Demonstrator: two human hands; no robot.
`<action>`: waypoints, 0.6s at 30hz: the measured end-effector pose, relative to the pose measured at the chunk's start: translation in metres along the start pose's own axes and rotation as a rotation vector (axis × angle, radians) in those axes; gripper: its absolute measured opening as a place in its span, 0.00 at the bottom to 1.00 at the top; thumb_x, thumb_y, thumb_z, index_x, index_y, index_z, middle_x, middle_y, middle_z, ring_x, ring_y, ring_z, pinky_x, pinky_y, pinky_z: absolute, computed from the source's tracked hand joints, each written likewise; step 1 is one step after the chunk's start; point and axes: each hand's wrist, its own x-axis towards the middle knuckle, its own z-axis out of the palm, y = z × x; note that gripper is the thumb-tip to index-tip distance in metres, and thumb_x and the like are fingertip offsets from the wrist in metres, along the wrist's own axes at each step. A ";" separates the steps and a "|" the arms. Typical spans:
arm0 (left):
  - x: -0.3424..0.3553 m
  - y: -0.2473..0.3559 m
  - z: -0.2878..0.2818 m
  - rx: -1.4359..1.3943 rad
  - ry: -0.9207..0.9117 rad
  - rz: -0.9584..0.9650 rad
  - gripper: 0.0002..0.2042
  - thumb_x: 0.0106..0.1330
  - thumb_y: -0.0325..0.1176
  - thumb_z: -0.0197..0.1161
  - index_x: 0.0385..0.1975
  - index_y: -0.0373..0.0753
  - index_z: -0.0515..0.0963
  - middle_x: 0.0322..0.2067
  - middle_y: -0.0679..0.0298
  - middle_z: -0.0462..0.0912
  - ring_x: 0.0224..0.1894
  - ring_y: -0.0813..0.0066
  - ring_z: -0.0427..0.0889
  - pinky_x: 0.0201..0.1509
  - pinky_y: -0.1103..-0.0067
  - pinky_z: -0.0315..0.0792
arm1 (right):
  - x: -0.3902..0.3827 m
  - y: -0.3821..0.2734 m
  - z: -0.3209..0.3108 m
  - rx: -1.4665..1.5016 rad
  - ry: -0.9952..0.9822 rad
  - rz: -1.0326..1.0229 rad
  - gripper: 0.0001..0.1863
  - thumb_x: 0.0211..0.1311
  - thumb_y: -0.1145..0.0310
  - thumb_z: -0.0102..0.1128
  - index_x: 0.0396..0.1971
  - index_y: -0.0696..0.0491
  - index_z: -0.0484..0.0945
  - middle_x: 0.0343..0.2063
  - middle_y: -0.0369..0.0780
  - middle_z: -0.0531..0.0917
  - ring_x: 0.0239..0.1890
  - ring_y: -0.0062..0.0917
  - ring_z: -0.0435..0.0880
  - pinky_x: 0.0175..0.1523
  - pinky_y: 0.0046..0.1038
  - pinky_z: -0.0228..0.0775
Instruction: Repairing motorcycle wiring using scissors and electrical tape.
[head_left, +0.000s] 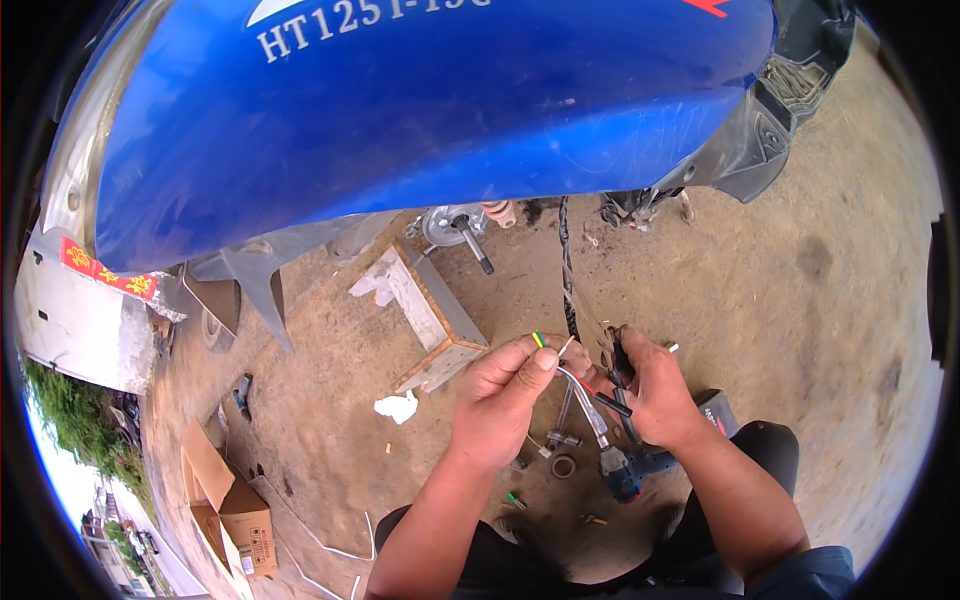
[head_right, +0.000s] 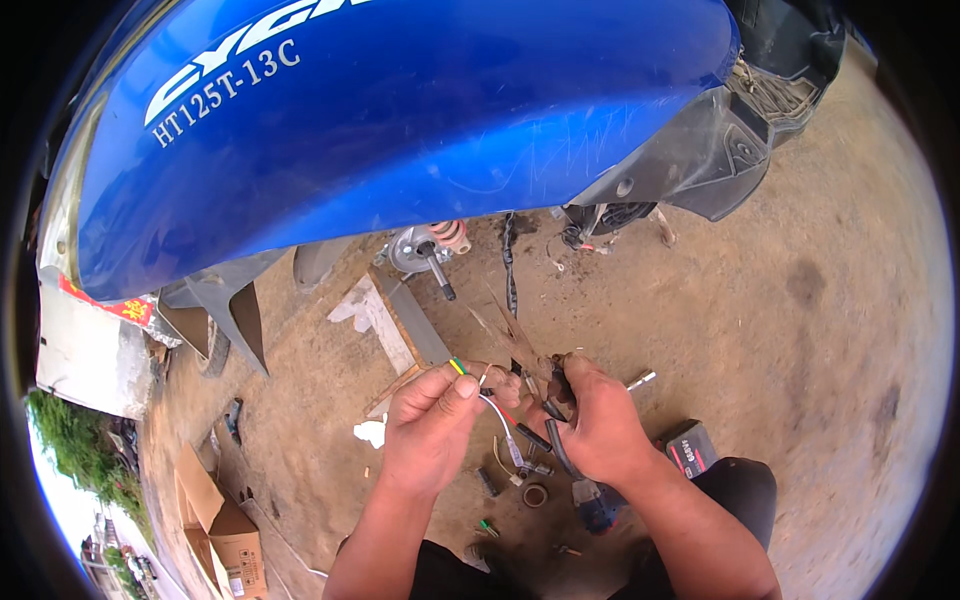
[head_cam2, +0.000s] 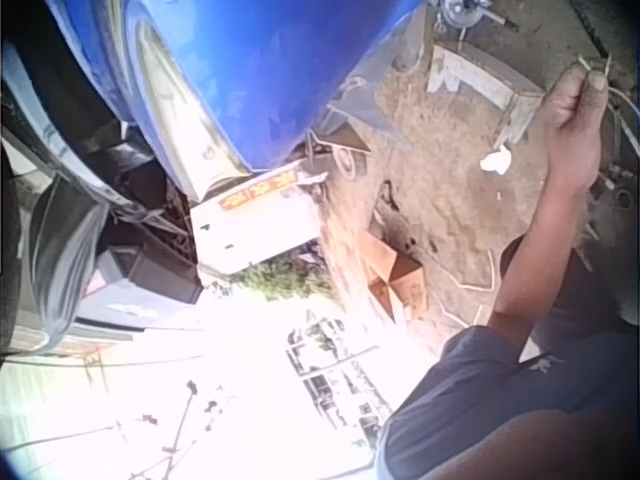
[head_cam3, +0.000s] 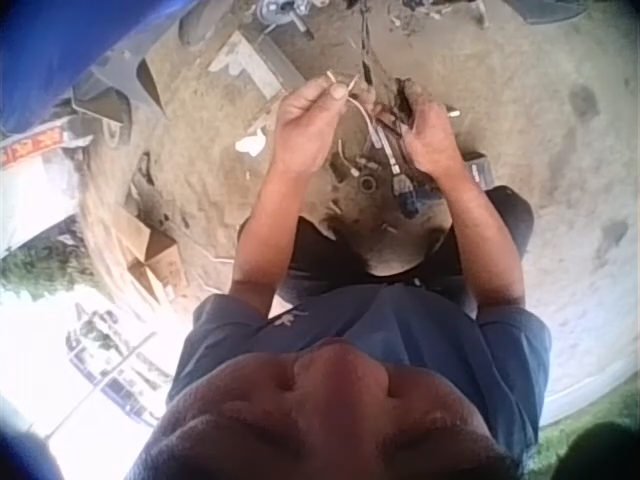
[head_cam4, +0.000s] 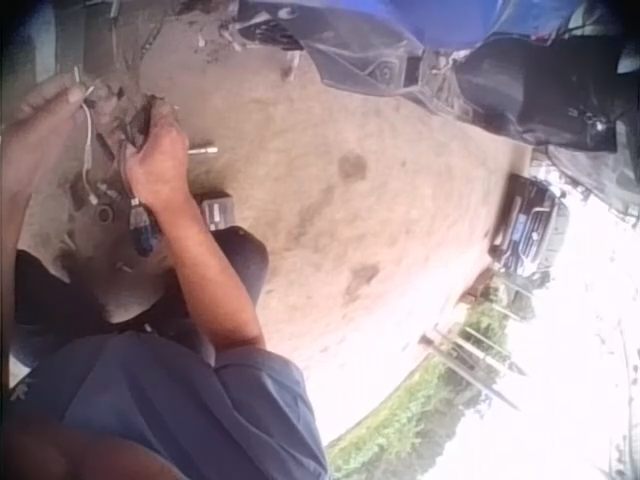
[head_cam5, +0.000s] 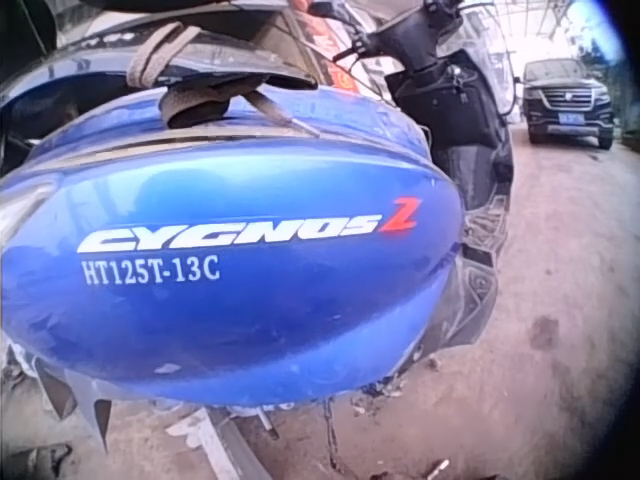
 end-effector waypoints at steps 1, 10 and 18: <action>0.000 0.002 0.001 -0.010 0.024 -0.034 0.10 0.77 0.30 0.57 0.47 0.30 0.81 0.43 0.52 0.86 0.48 0.59 0.85 0.56 0.63 0.77 | 0.001 -0.001 0.001 -0.003 -0.001 0.002 0.20 0.56 0.61 0.74 0.32 0.60 0.72 0.28 0.50 0.79 0.29 0.40 0.79 0.36 0.37 0.71; 0.001 -0.004 -0.008 -0.119 0.030 -0.066 0.04 0.73 0.26 0.61 0.44 0.36 0.79 0.42 0.58 0.87 0.47 0.62 0.86 0.54 0.66 0.78 | 0.004 -0.003 0.003 -0.065 -0.035 -0.003 0.19 0.53 0.63 0.73 0.30 0.61 0.74 0.29 0.53 0.81 0.34 0.52 0.82 0.39 0.43 0.74; 0.000 0.000 -0.015 -0.128 0.092 -0.077 0.05 0.71 0.25 0.64 0.43 0.38 0.82 0.40 0.59 0.88 0.48 0.60 0.88 0.53 0.60 0.82 | 0.003 -0.002 0.008 -0.117 -0.048 -0.052 0.19 0.53 0.62 0.73 0.31 0.60 0.74 0.28 0.52 0.81 0.33 0.52 0.82 0.39 0.43 0.74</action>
